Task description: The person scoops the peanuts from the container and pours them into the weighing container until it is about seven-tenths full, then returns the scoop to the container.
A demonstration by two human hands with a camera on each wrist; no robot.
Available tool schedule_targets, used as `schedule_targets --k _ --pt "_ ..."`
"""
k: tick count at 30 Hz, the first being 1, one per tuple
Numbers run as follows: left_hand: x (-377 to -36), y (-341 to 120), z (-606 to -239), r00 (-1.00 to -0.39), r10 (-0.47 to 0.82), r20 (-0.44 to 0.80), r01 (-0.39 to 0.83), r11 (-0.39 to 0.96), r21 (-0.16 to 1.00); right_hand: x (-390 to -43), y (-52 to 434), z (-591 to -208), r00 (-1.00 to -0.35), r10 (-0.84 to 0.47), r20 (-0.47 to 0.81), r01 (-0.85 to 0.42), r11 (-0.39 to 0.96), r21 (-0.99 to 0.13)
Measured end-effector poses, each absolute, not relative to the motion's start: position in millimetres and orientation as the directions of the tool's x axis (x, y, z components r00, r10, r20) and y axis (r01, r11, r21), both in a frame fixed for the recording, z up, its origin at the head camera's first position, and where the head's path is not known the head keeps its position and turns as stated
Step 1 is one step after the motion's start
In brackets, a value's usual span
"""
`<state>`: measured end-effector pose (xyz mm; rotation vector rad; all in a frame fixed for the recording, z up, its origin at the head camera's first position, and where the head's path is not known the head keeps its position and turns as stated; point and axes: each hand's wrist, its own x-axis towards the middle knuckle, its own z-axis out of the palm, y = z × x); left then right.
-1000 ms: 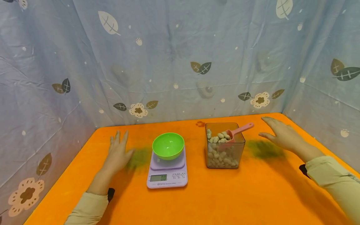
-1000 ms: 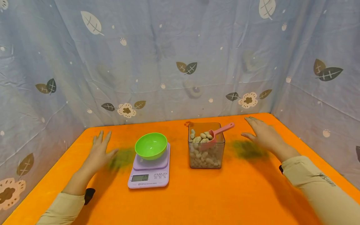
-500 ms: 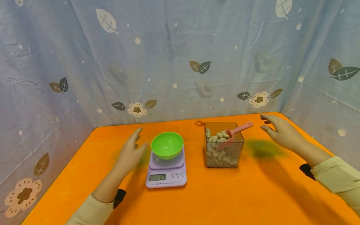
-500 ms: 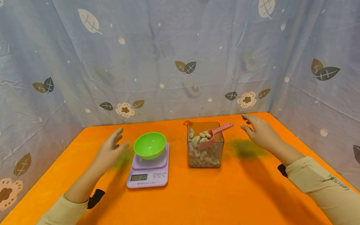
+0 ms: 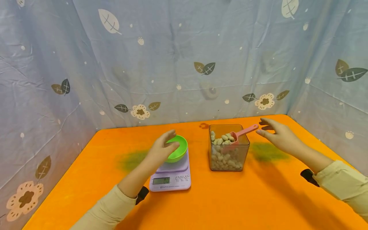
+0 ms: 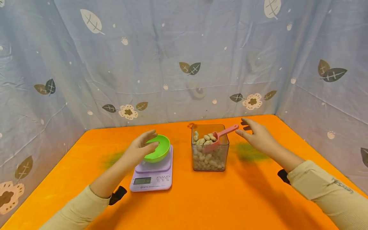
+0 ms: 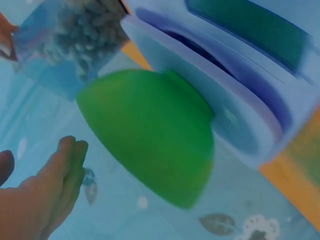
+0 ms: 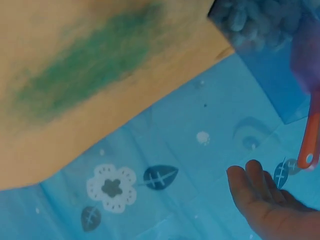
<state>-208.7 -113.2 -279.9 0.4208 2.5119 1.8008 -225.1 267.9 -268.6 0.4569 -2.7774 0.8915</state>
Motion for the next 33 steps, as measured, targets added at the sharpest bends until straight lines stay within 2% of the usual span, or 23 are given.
schedule_targets --k 10,17,21,33 --pt "-214.7 -78.8 -283.1 -0.953 0.296 0.066 0.140 0.237 0.961 -229.3 262.8 -271.8 -0.975 -0.163 0.151 -0.219 0.583 -0.783" --pt "-217.3 -50.5 -287.1 -0.943 0.332 0.010 0.075 0.182 0.981 -234.9 261.1 -274.8 -0.988 -0.149 0.044 -0.091 0.328 -0.940" --pt "-221.0 -35.6 -288.4 -0.949 0.315 -0.003 0.046 0.147 0.988 -237.1 256.5 -275.0 -0.990 -0.140 0.022 -0.053 0.220 -0.974" --pt "-237.1 -9.3 -293.3 -0.947 0.311 -0.077 -0.054 0.083 0.995 -238.5 239.2 -261.6 -0.984 -0.177 -0.015 -0.001 0.087 -0.996"
